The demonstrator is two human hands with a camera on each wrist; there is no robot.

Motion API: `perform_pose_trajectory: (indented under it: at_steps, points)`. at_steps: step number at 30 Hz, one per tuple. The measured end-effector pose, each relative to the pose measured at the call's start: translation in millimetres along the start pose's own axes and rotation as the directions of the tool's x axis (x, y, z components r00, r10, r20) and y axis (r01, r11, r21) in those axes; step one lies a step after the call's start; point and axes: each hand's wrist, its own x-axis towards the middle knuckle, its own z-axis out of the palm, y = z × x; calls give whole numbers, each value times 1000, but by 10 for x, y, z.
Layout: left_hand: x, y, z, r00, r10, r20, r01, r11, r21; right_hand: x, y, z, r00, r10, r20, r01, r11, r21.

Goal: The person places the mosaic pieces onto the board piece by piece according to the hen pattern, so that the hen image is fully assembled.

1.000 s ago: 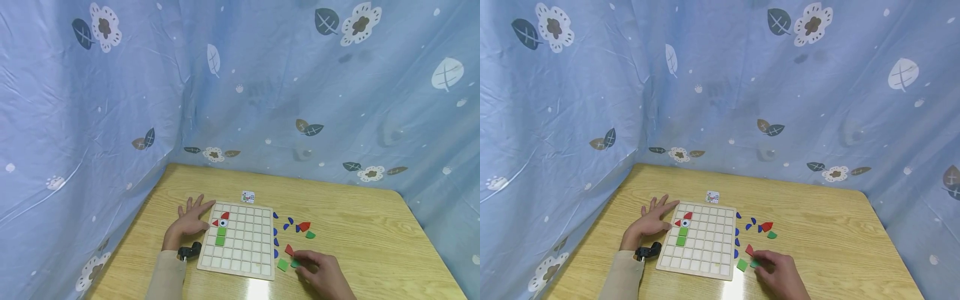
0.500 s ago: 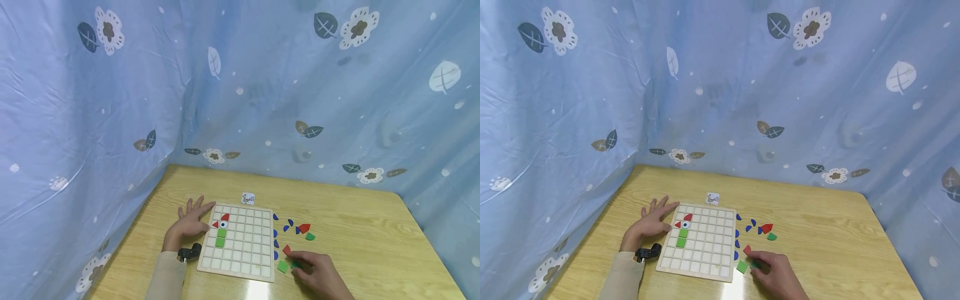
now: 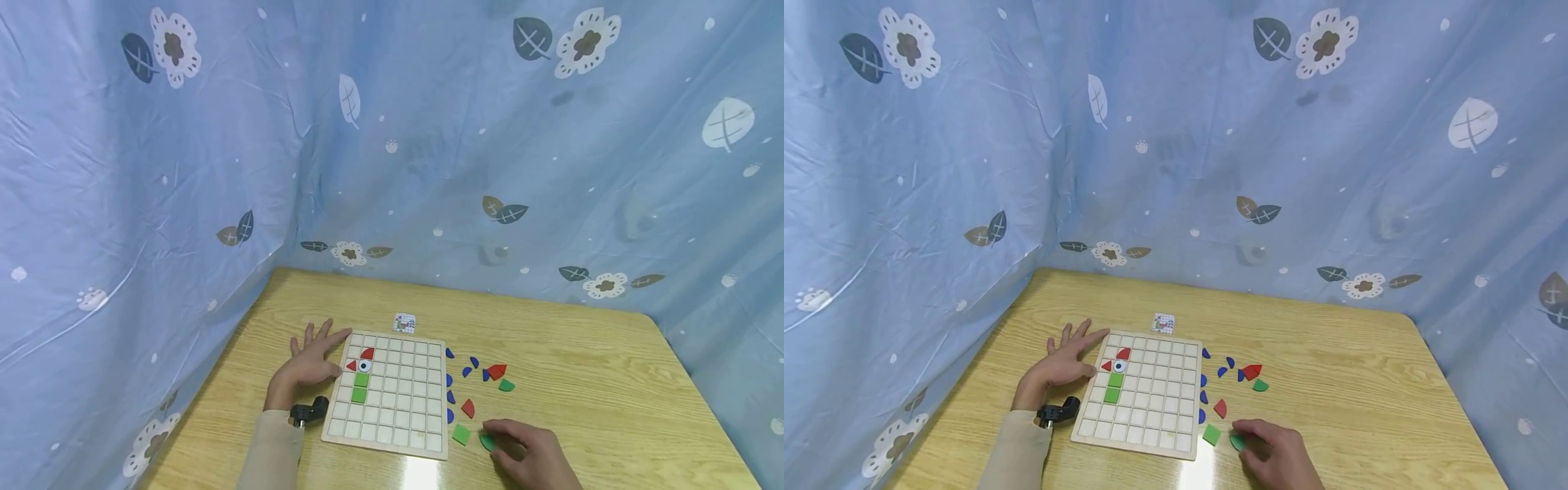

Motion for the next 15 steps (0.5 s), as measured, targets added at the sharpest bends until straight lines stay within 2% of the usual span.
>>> perform_pose_trajectory:
  at_steps: [6,15]
  points:
    - [-1,-14,6,1000,1,-2,-1,1000,1,0,-4,24,998,-30,-47,31,999,13]
    - [4,-7,11,1000,-1,-7,1,1000,4,-14,-53,49,997,14,-70,-14,1000,9]
